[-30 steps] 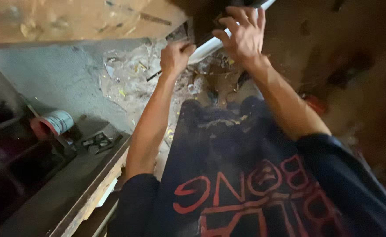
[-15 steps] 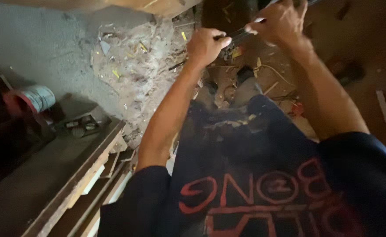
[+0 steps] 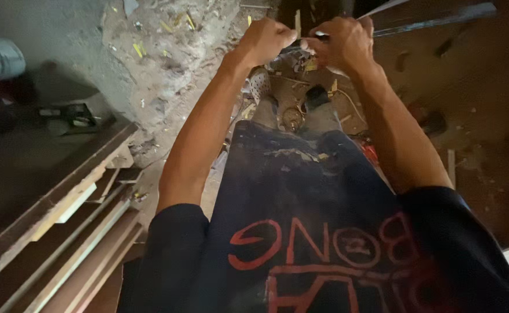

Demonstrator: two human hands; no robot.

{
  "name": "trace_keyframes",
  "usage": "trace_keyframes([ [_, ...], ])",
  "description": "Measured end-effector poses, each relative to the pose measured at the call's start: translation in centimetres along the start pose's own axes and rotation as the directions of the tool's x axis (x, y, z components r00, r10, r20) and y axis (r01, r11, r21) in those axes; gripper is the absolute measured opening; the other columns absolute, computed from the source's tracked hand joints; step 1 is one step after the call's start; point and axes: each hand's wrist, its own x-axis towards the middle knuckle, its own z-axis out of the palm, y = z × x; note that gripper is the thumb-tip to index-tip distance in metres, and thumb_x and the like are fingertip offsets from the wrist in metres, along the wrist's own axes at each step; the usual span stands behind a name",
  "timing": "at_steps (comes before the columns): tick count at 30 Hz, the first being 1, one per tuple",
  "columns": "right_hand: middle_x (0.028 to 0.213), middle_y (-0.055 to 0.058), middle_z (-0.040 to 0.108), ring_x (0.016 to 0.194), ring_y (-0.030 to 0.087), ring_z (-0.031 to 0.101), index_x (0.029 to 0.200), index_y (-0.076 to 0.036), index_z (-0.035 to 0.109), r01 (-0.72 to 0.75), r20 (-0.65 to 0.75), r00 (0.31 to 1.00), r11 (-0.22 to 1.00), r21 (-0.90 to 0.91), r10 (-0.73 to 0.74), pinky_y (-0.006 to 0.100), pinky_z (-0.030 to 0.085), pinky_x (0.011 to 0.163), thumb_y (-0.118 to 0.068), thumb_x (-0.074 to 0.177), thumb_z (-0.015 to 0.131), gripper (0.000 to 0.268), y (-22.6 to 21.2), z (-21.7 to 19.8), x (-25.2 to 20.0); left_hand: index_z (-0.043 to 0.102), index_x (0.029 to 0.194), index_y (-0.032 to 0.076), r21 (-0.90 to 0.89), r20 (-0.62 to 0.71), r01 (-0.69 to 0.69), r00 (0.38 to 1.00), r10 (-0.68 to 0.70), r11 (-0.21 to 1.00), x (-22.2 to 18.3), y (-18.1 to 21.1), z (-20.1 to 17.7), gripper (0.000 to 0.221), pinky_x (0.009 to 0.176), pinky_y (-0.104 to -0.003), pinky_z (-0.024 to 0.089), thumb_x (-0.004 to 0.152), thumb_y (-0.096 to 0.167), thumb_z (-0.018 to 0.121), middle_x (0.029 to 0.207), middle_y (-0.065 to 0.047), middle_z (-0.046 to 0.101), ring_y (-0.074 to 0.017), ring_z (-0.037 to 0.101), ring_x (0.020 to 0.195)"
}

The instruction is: The person uses a hammer to tap a long black trim strip into place along the edge of a white cabinet. They repeatedly adjust and reposition the trim strip to align it with the cabinet edge, then hammer it into place.

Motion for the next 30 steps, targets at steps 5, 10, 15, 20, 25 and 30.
trace_keyframes([
  [5, 0.095, 0.012, 0.078, 0.086, 0.028, 0.068, 0.108, -0.016, 0.084, 0.038, -0.061, 0.997, 0.999, 0.017, -0.037, 0.058, 0.035, 0.101, -0.059, 0.106, 0.073, 0.045, -0.7, -0.5, -0.8, 0.08, 0.106, 0.016, -0.17, 0.051, 0.099, 0.994, -0.092, 0.98, -0.4, -0.1, 0.3, 0.038, 0.044, -0.029, 0.041, 0.102, 0.043, 0.055, 0.067, -0.002, 0.065, -0.0075, 0.045, 0.046],
  [10, 0.101, 0.013, 0.078, 0.08, 0.03, 0.069, 0.109, -0.015, 0.083, 0.106, -0.05, 0.993, 0.994, -0.015, -0.107, 0.055, 0.042, 0.095, -0.057, 0.107, 0.071, 0.044, 0.1, -1.3, -0.9, 0.082, 0.104, 0.015, -0.041, 0.086, 0.04, 0.996, -0.037, 0.998, -0.3, 0.4, 0.3, 0.035, 0.047, -0.031, 0.038, 0.104, 0.041, 0.059, 0.067, -0.007, 0.064, -0.008, 0.043, 0.047],
  [15, 0.107, 0.01, 0.074, 0.096, 0.026, 0.07, 0.12, -0.019, 0.079, 0.073, 0.042, 0.995, 0.944, 0.323, -0.091, 0.052, 0.051, 0.09, -0.046, 0.11, 0.052, 0.04, 0.4, -2.0, 0.6, 0.078, 0.093, 0.01, 0.128, 0.064, -0.038, 0.997, 0.03, 0.991, 1.0, 1.0, 1.2, 0.038, 0.048, -0.036, 0.047, 0.103, 0.043, 0.064, 0.065, -0.005, 0.069, -0.0133, 0.052, 0.046],
  [20, 0.085, 0.015, 0.074, 0.09, 0.034, 0.072, 0.108, -0.011, 0.083, 0.281, -0.099, 0.955, 0.96, -0.004, -0.28, 0.056, 0.042, 0.1, -0.041, 0.11, 0.062, 0.037, -1.9, -1.7, -0.7, 0.078, 0.077, 0.01, 0.46, -0.104, -0.178, 0.962, 0.252, 0.87, -0.5, 1.4, 2.9, 0.025, 0.051, -0.042, 0.054, 0.092, 0.029, 0.07, 0.062, -0.013, 0.069, -0.0241, 0.064, 0.049],
  [25, 0.096, 0.01, 0.077, 0.084, 0.026, 0.068, 0.114, -0.016, 0.082, 0.291, 0.026, 0.956, 0.954, 0.077, -0.293, 0.054, 0.039, 0.105, -0.049, 0.112, 0.06, 0.04, -1.2, -2.6, -0.5, 0.076, 0.086, 0.009, 0.486, -0.02, -0.063, 0.996, 0.084, 0.871, -0.9, 2.3, 2.4, 0.021, 0.048, -0.04, 0.055, 0.091, 0.029, 0.071, 0.059, -0.008, 0.066, -0.0199, 0.064, 0.047],
  [30, 0.101, 0.003, 0.08, 0.072, 0.018, 0.067, 0.109, -0.023, 0.083, 0.112, 0.06, 0.991, 0.986, 0.12, -0.12, 0.055, 0.037, 0.111, -0.041, 0.111, 0.061, 0.028, -0.1, -1.1, -0.5, 0.078, 0.092, 0.013, 0.439, -0.01, -0.164, 0.982, 0.187, 0.884, -1.6, 2.9, 1.0, 0.023, 0.039, -0.038, 0.048, 0.1, 0.027, 0.062, 0.052, -0.003, 0.059, -0.0186, 0.052, 0.039],
])
